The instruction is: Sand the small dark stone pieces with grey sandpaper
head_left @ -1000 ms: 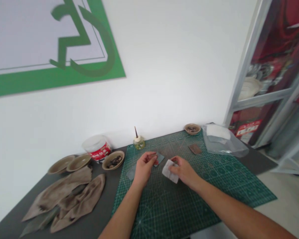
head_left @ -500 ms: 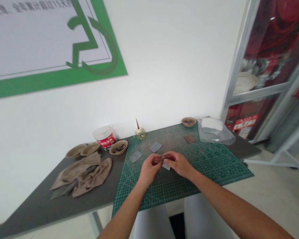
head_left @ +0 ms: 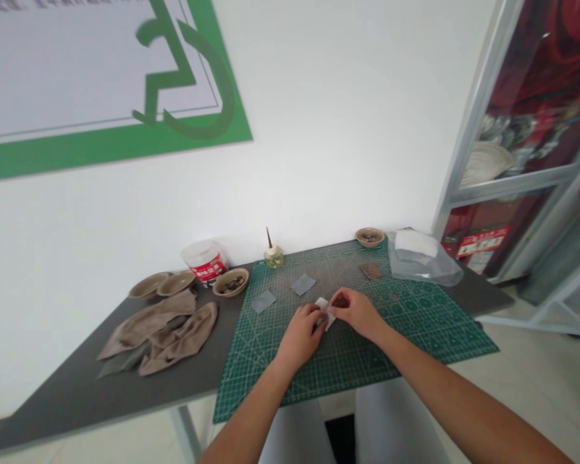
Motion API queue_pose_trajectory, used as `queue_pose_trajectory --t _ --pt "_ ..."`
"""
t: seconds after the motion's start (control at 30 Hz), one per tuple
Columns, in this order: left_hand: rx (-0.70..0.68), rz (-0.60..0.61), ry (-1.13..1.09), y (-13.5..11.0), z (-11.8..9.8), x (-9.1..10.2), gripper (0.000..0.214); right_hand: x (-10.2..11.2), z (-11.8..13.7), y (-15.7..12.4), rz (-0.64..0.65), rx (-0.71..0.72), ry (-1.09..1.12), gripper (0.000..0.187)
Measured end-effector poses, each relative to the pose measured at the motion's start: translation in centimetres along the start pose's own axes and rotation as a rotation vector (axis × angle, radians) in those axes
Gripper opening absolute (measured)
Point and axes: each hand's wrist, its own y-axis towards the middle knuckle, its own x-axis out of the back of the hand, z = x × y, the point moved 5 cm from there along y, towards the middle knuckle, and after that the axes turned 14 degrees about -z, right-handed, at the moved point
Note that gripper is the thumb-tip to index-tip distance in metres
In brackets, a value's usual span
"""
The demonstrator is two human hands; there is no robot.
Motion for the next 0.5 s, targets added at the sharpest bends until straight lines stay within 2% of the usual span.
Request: queue_pose_trajectory --t 0.1,0.3,0.5 --pt "-0.037 0.026 0.06 -0.6 0.3 0.1 0.02 -0.7 0.9 0.3 0.048 0.086 -0.129 0.015" --pt "0.072 0.032 0.018 -1.4 2.1 0.9 0.017 -1.8 1.8 -0.2 0.122 0.217 -0.354 0.009" --pt "0.012 -0.011 0.088 -1.6 1.6 0.8 0.025 -2.4 1.7 -1.0 0.164 0.352 -0.49 0.002"
